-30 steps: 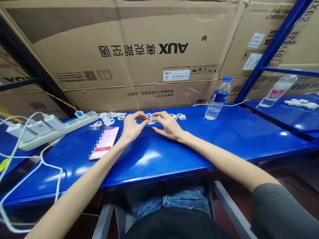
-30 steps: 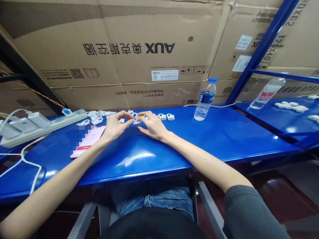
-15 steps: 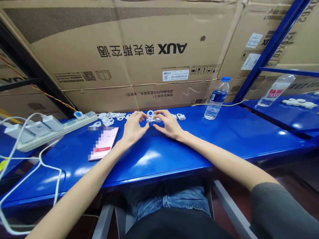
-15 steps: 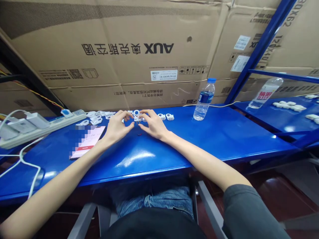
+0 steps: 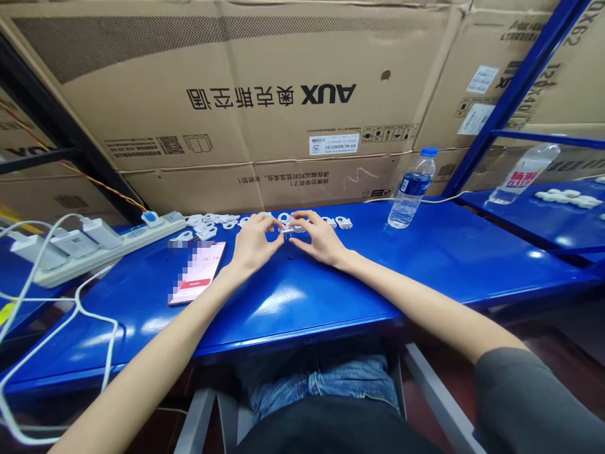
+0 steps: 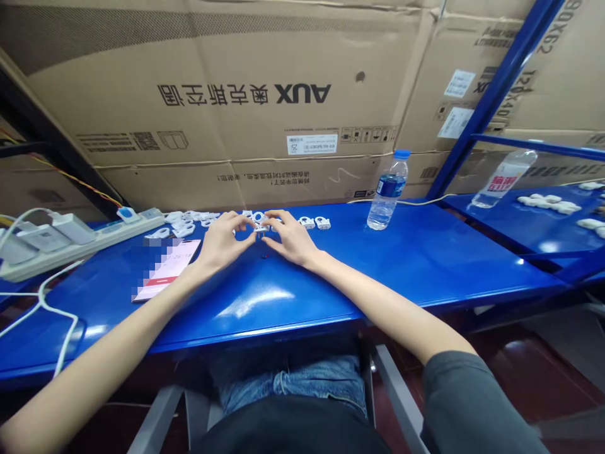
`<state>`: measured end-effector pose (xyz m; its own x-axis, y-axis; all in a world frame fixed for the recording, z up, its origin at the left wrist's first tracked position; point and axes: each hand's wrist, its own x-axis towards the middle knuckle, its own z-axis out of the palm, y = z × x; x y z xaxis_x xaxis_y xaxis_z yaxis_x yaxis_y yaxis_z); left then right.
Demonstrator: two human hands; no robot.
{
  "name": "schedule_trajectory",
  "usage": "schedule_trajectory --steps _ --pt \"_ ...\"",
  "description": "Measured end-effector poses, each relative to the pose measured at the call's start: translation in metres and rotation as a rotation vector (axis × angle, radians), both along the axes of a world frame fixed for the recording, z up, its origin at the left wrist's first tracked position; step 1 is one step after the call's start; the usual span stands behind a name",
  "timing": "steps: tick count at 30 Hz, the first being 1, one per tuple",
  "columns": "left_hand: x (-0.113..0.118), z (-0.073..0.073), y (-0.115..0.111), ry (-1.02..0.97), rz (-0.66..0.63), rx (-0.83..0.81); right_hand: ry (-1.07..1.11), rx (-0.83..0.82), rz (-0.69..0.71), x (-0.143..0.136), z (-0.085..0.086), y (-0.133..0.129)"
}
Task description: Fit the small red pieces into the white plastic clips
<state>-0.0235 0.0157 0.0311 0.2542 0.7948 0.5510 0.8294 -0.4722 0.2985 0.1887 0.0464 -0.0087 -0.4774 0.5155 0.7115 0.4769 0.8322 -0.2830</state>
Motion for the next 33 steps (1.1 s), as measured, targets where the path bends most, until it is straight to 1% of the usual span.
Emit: schedule_trajectory --steps 3,5,9,12,19,25,30,33 --pt "-0.005 0.002 0.004 0.068 0.021 0.005 -0.033 -0.005 -0.014 0.0 0.0 -0.001" --pt "-0.012 0.001 0.009 0.108 0.057 0.008 -0.051 -0.001 -0.03 0.0 0.0 -0.001" --pt "-0.026 -0.007 0.022 0.161 0.141 -0.024 -0.067 -0.003 -0.059 0.001 -0.001 0.0" --pt "-0.033 -0.013 0.029 0.188 0.165 -0.062 -0.07 -0.002 -0.064 0.001 0.0 -0.001" --pt "-0.036 -0.02 0.036 0.182 0.199 -0.103 -0.085 0.013 -0.073 0.0 0.0 -0.002" --pt "-0.038 -0.024 0.038 0.159 0.173 -0.121 -0.103 0.017 -0.08 0.001 0.0 -0.001" --pt "-0.037 -0.023 0.037 0.133 0.186 -0.117 -0.108 0.011 -0.079 0.001 0.0 -0.001" --pt "-0.039 -0.019 0.037 0.102 0.221 -0.129 -0.118 0.013 -0.09 0.002 0.001 0.0"
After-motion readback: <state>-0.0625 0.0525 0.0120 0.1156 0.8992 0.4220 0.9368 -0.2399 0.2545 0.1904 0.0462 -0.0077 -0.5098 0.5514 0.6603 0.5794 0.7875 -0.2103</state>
